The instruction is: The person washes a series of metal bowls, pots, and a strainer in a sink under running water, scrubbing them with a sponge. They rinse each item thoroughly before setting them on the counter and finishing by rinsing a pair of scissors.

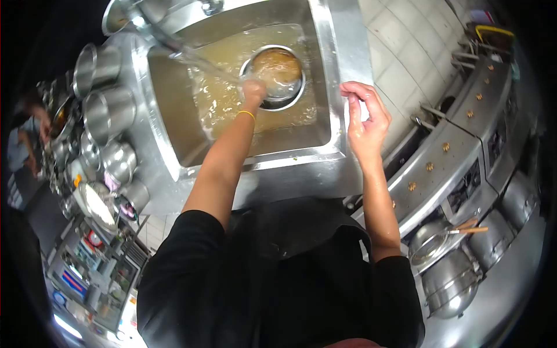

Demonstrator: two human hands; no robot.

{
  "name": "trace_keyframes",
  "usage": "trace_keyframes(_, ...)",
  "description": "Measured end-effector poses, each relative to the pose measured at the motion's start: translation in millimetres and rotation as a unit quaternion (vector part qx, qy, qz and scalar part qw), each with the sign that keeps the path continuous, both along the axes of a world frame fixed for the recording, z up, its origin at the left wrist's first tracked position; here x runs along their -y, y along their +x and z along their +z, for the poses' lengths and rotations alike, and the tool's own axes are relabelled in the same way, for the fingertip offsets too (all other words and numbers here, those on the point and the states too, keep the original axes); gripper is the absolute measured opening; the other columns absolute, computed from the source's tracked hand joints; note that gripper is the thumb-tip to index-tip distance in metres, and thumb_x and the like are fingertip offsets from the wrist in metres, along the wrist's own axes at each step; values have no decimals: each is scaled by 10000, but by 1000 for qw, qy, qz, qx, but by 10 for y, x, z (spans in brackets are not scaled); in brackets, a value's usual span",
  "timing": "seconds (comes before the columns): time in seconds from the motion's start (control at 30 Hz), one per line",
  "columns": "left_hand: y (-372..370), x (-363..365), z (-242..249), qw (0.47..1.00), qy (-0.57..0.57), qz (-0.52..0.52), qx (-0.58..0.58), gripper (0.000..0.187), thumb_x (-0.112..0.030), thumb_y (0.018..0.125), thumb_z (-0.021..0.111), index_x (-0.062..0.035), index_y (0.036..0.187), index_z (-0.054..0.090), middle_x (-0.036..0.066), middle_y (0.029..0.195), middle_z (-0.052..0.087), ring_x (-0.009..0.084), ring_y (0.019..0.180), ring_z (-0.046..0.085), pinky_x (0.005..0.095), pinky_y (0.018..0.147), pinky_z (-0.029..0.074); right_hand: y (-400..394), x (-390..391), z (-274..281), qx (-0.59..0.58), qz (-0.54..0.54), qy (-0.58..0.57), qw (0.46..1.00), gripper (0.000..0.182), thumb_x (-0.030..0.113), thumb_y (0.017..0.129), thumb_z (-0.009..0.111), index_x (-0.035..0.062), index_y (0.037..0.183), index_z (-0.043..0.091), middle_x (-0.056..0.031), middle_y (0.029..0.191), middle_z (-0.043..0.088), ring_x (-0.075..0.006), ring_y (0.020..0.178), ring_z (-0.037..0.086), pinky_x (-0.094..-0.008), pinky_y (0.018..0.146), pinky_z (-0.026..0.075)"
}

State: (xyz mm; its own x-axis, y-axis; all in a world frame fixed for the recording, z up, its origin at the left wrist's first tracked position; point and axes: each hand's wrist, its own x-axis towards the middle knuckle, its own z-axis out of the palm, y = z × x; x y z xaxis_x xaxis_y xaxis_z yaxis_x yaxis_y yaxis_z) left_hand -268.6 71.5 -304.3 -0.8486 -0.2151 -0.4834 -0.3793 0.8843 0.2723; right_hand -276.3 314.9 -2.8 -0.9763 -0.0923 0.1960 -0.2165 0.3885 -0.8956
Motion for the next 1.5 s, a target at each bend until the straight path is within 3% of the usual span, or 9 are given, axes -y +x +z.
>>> trace_keyframes(0.03, 26, 57, 81, 1000, -13, 14, -3, 293, -236, 727, 526, -3, 875, 624, 199, 829, 630, 346, 767, 622, 391, 695, 491, -26, 26, -9, -3, 10, -3, 1000, 191, -44, 780, 489, 27, 924, 592, -103, 842, 598, -178, 741, 597, -258, 671, 458)
trace_keyframes(0.1, 68, 72, 386, 926, 183, 328, -44, 224, -127, 665, 567, 21, 831, 596, 249, 802, 608, 369, 731, 618, 393, 687, 497, -49, 94, 0, -9, 34, -21, 999, 183, -40, 786, 482, 24, 915, 595, -102, 840, 598, -179, 744, 595, -261, 685, 457)
trace_keyframes(0.43, 460, 764, 1988, 951, -43, 248, -181, 268, -44, 641, 547, 24, 899, 519, 277, 792, 588, 414, 788, 583, 462, 737, 467, -16, 197, 51, -12, 129, -38, 991, 124, -41, 824, 491, -27, 897, 590, -102, 849, 603, -161, 762, 591, -261, 721, 463)
trace_keyframes(0.73, 480, 1152, 1523, 882, -2, 419, -214, 137, -64, 661, 558, -19, 789, 577, 223, 816, 614, 367, 815, 597, 401, 753, 468, 91, 424, -198, 83, 166, -45, 982, 160, 1, 819, 498, 4, 949, 592, -89, 897, 618, -165, 832, 583, -262, 751, 448)
trace_keyframes(0.97, 434, 462, 1775, 844, 246, 310, -362, 155, 93, 703, 510, -18, 726, 615, 46, 676, 611, 106, 601, 567, 259, 549, 468, -142, 1493, -1477, 335, 341, -114, 871, 242, -25, 851, 396, -16, 1045, 539, -105, 930, 615, -177, 876, 584, -288, 757, 470)
trace_keyframes(1.03, 493, 229, 2150, 804, 333, 354, -343, 127, 65, 699, 540, -17, 707, 636, 58, 702, 633, 99, 650, 573, 257, 608, 470, -191, 1748, -1611, 537, 195, -370, 732, 251, 101, 897, 420, 3, 1115, 493, -112, 927, 607, -194, 845, 589, -302, 719, 484)
trace_keyframes(1.3, 380, 30, 1995, 730, 452, 398, -323, 60, 55, 654, 594, 9, 685, 618, 76, 645, 616, 125, 580, 569, 274, 551, 450, -516, 1890, -1702, 503, 209, -243, 802, 369, 303, 896, 457, 7, 1117, 449, -136, 958, 577, -213, 742, 597, -296, 626, 506)
trace_keyframes(1.4, 378, -42, 1927, 751, 399, 358, -385, 21, 16, 672, 613, 8, 652, 612, 78, 610, 605, 127, 538, 554, 276, 524, 434, -515, 1822, -1605, 531, 222, -295, 763, 300, 254, 897, 457, 23, 1086, 454, -127, 953, 577, -199, 733, 597, -282, 574, 497)
trace_keyframes(1.5, 572, -4, 2014, 828, 323, 343, -305, 75, -54, 739, 608, 7, 705, 634, 56, 646, 623, 106, 598, 566, 264, 566, 442, -587, 1822, -1552, 428, 233, -211, 847, 329, 204, 899, 421, 12, 1165, 399, -144, 850, 582, -209, 714, 590, -301, 538, 494)
